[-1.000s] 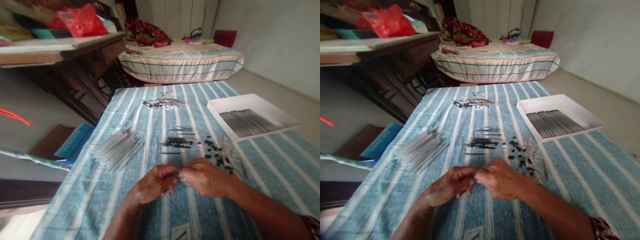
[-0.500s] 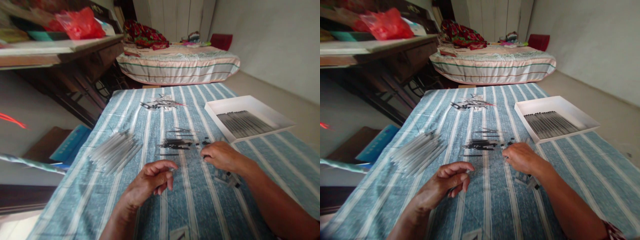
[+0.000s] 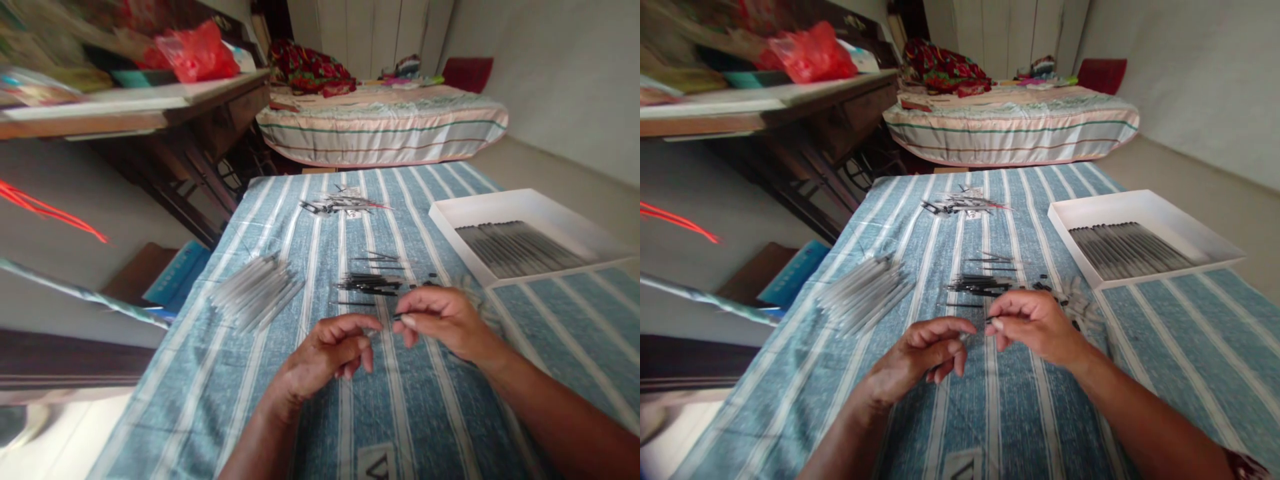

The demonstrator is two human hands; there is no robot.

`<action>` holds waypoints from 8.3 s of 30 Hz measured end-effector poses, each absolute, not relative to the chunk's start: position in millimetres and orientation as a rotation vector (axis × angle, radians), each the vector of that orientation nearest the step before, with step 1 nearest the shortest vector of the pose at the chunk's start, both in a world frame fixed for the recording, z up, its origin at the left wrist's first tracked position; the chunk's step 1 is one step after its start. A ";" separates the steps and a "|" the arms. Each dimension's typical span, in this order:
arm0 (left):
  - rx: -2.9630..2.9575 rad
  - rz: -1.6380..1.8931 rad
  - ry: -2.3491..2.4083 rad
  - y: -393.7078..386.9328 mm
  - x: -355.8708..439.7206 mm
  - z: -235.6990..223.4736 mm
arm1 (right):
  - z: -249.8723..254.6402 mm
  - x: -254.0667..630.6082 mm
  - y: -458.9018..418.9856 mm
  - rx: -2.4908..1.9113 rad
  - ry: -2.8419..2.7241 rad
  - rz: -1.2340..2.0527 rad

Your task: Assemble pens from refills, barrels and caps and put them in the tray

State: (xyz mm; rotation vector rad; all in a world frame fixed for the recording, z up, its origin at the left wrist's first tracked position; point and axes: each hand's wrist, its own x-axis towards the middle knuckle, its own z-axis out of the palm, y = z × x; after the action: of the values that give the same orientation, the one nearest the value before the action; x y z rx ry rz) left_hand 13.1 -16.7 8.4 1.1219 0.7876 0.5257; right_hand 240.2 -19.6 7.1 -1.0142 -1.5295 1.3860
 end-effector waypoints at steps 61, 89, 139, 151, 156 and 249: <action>1.424 0.321 0.930 -22.0 20.5 15.1 | -10.0 223.0 -25.5 -1.060 -2.224 1.129; 1.435 0.317 0.966 -21.4 21.8 18.2 | -6.5 219.3 -26.5 -1.242 -2.075 1.179; 1.790 0.596 1.265 -12.0 14.1 26.7 | 14.8 261.8 1.9 -1.417 -1.570 1.118; 1.214 0.811 1.357 -5.9 13.5 23.6 | -5.6 314.2 26.3 -1.670 -1.549 0.683; 1.046 0.914 1.310 -3.5 11.9 21.6 | -3.9 310.4 23.4 -1.706 -1.717 0.715; 0.765 0.887 1.049 -20.3 35.8 10.6 | -4.6 261.4 -20.0 -0.847 -1.194 1.645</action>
State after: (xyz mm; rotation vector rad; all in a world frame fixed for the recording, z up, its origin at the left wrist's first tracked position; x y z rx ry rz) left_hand 35.8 -20.3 10.6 0.7654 1.0488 0.8866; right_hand 261.4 -20.0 -4.6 -0.8471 -1.1936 1.6448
